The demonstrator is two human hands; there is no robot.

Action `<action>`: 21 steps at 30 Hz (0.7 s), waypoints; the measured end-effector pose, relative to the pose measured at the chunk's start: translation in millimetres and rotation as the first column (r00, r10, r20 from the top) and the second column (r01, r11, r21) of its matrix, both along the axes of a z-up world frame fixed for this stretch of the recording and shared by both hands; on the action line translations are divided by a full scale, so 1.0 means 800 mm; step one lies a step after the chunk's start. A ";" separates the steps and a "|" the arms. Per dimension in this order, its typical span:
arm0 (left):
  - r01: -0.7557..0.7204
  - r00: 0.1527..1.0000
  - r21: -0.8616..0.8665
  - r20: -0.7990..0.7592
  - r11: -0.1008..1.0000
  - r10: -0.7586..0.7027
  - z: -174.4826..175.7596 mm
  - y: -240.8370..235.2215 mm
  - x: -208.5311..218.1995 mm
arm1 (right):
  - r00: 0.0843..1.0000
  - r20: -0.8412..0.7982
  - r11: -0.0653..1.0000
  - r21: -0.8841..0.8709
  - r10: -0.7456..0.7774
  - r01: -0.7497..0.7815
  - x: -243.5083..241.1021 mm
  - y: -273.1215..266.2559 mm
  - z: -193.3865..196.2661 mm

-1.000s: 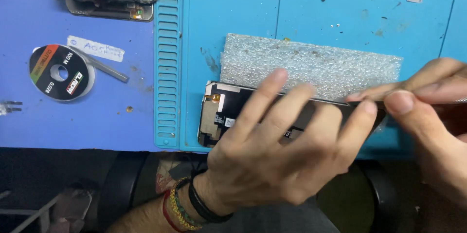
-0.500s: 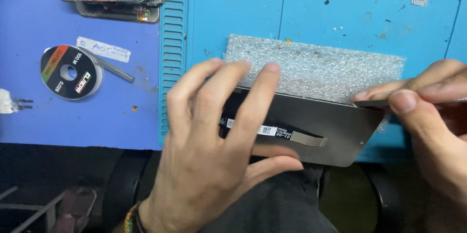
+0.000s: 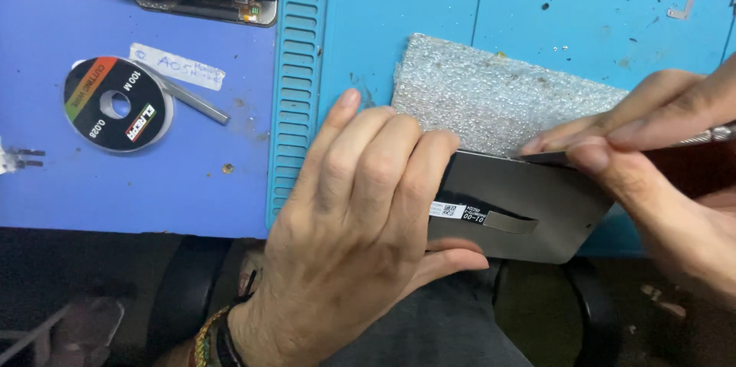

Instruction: Disassembling a smartphone screen from its frame using a metal pry tool

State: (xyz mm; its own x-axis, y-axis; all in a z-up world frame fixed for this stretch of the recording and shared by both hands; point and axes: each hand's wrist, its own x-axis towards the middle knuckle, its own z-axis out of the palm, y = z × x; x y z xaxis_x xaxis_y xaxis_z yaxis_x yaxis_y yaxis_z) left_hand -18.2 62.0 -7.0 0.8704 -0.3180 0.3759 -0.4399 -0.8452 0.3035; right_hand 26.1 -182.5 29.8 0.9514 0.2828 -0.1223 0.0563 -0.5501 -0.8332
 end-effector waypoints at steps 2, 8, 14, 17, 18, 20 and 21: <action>-0.005 1.000 0.000 0.001 1.000 0.005 -0.004 0.001 0.000 | 0.999 -0.032 0.999 -0.003 -0.041 0.041 0.001 0.017 0.007; -0.031 0.999 -0.053 -0.039 0.998 0.029 -0.009 0.001 -0.001 | 0.997 -0.028 0.998 0.012 -0.066 0.066 -0.001 -0.010 -0.015; -0.016 1.000 -0.063 -0.028 0.998 0.015 -0.011 -0.002 0.001 | 0.975 -0.080 0.978 0.002 -0.206 0.207 -0.010 -0.015 -0.009; -0.025 0.999 -0.089 -0.042 0.996 0.021 -0.011 -0.003 0.000 | 0.976 -0.093 0.980 0.019 -0.196 0.199 -0.006 -0.018 -0.013; -0.016 0.998 -0.090 -0.064 0.996 0.010 -0.010 -0.002 -0.001 | 0.981 -0.101 0.980 0.092 -0.166 0.175 -0.006 -0.015 -0.015; -0.014 0.998 -0.111 -0.059 0.994 0.008 -0.011 -0.004 0.000 | 0.970 -0.109 0.973 0.055 -0.217 0.224 -0.010 -0.001 -0.003; -0.018 0.999 -0.135 -0.052 0.991 0.011 -0.012 -0.005 0.000 | 0.958 -0.114 0.964 0.015 -0.263 0.266 -0.012 0.007 0.003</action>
State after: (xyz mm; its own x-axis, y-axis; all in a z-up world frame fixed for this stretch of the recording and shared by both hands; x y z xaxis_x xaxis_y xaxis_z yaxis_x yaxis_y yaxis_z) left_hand -18.3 58.4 -16.4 0.8940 -0.2540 0.3692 -0.4083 -0.8011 0.4377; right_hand 16.1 -176.8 32.2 0.9739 0.0282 -0.2254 -0.1803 -0.5080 -0.8423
